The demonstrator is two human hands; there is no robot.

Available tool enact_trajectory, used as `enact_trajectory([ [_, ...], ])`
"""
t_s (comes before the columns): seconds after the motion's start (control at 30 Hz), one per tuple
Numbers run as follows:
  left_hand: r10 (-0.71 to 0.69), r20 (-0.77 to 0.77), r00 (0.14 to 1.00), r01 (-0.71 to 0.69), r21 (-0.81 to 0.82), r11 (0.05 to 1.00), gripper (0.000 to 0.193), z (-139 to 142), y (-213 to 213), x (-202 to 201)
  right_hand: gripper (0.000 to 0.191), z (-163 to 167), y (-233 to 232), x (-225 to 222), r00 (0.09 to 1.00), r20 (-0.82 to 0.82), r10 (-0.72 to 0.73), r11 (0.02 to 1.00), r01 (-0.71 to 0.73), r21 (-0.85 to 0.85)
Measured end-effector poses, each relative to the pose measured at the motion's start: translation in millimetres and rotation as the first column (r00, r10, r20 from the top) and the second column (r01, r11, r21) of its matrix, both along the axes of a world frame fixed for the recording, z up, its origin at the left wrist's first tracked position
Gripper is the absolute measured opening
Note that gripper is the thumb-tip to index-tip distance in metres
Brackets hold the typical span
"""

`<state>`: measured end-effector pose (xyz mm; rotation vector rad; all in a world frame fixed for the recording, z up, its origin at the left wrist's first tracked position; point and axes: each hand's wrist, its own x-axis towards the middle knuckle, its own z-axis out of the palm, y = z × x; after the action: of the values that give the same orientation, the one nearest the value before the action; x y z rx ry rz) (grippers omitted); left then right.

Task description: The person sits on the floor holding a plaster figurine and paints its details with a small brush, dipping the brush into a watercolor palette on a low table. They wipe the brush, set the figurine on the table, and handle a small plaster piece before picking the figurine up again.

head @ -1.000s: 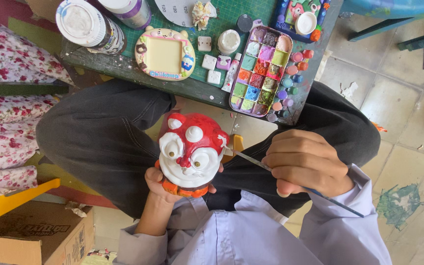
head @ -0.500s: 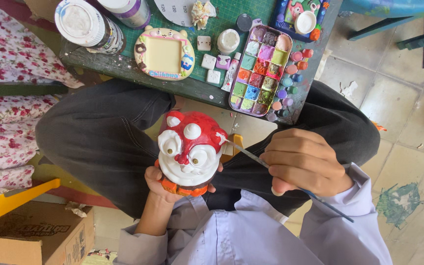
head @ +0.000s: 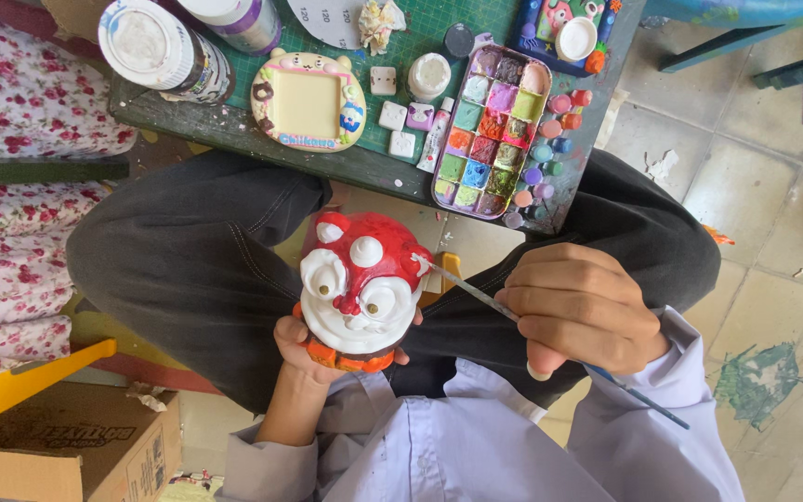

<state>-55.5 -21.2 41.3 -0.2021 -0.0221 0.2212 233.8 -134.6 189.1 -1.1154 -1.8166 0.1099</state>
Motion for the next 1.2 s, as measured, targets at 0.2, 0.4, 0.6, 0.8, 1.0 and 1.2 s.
enact_trajectory([
  [0.2,-0.005,0.011,1.0,0.004,0.009,1.0,0.083,-1.7,-0.6,-0.1,0.042,1.1,0.1,-0.5,1.0,0.002,0.001,0.999,-0.001,-0.035],
  [0.4,-0.004,-0.003,1.0,0.004,0.011,1.0,0.084,-1.2,-0.9,-0.4,0.036,1.3,0.5,-2.9,0.999,-0.01,-0.034,0.997,0.033,-0.068],
  [0.6,-0.007,-0.007,1.0,0.007,0.017,1.0,0.084,1.3,-0.3,0.7,0.036,2.1,-0.5,-1.3,0.999,-0.029,-0.029,0.996,0.026,-0.082],
  [0.8,-0.004,-0.011,1.0,0.004,0.018,1.0,0.084,0.2,-0.1,1.1,0.034,-0.1,-1.3,-1.9,0.999,-0.034,-0.03,0.998,0.028,-0.058],
  [1.0,-0.01,-0.028,1.0,0.01,0.008,1.0,0.085,1.6,-0.1,1.4,0.032,-2.2,4.2,-3.6,0.994,-0.112,0.006,1.0,-0.004,0.017],
  [1.2,-0.072,-0.077,0.994,0.072,-0.005,0.997,0.089,14.9,8.4,9.8,0.032,-10.5,-0.4,-10.7,0.912,-0.342,-0.226,0.967,0.252,0.032],
])
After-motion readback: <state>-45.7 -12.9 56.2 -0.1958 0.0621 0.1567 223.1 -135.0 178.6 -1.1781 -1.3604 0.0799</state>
